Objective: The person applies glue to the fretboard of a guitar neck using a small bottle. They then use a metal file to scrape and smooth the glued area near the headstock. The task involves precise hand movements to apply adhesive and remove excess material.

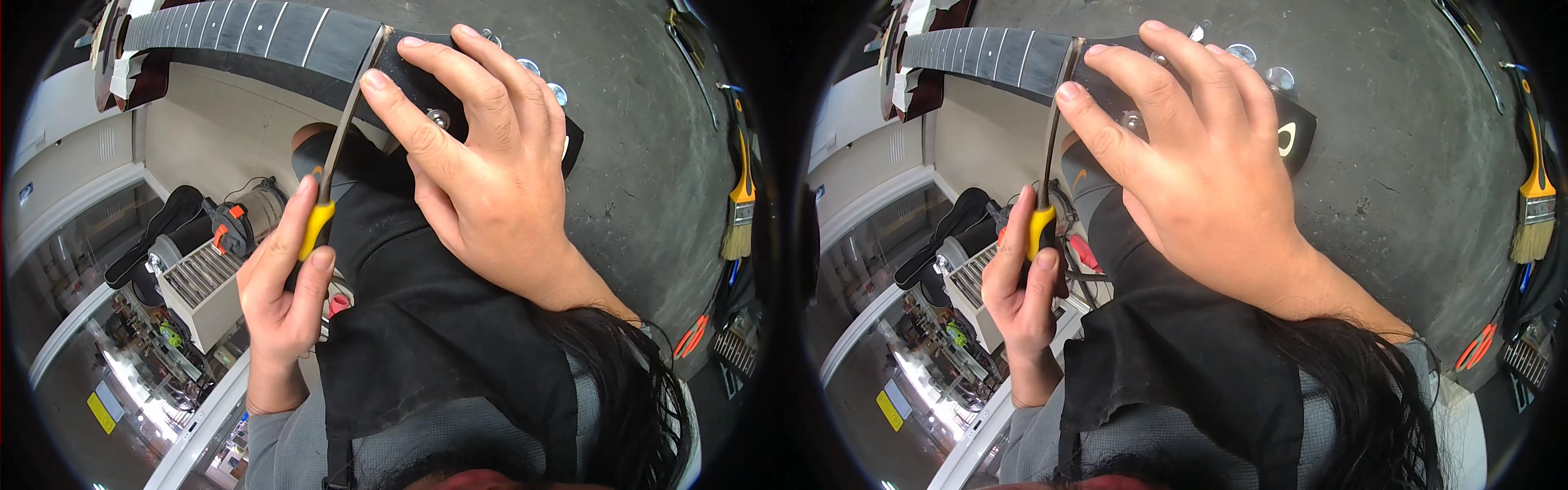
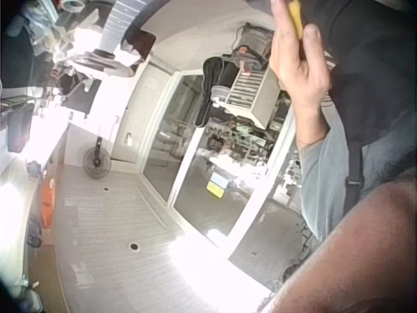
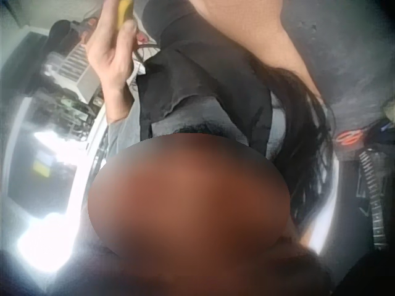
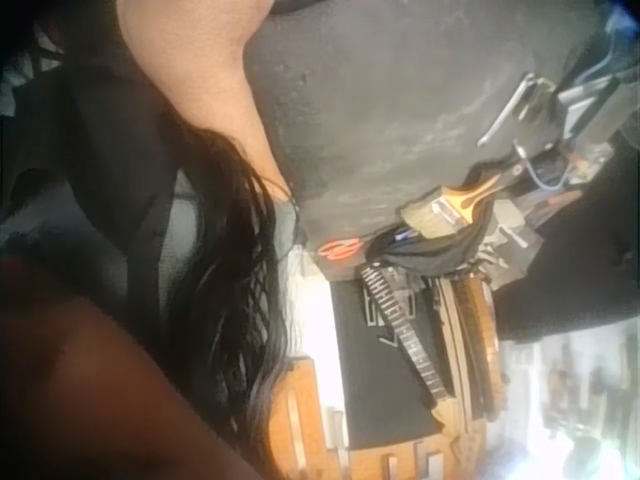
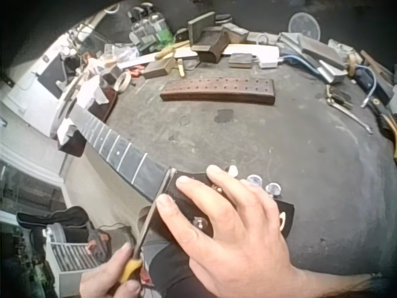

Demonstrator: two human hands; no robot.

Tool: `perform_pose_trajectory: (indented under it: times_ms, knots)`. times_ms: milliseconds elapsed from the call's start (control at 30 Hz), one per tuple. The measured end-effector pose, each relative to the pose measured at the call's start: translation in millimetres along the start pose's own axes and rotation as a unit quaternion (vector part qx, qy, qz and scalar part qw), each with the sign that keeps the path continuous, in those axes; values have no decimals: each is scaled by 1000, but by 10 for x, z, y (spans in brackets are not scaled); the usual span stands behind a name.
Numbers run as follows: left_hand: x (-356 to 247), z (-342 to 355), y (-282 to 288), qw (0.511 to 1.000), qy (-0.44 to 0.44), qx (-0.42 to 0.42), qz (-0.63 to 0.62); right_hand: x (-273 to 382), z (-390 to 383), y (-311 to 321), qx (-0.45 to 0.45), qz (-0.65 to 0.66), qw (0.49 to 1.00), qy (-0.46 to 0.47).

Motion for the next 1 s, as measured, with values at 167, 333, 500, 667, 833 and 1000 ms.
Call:
perform_pose_trajectory:
  times_ms: [167,333,500,667,833,1000]
  knots:
    - [43,-38,-6,1000,-5,-1,0,-8,-4,-10,-5,1,1000,7]
    - [205,-167,15,1000,-14,-8,9,-11,-10,-9,-6,1,1000,8]
    - [288,-193,5,998,-62,-13,24,-8,-8,-13,-6,-2,1000,12]
    - [262,-191,-17,999,-44,-19,20,-11,-14,-20,-7,0,1000,10]
    - [216,-228,-31,999,-18,-29,24,-13,-12,-14,-7,3,1000,7]
    - [152,-198,-65,998,-30,-42,22,-19,-17,-27,-14,-4,1000,12]
Point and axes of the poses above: each hand's wrist, its own z-axis towards the middle knuckle, its own y-axis out of the back of the hand, x = y × z, the point moved 6 cm from there along z, towards the middle knuckle, and after that the axes turned 9 degrees about y, right-handed, at the moved point
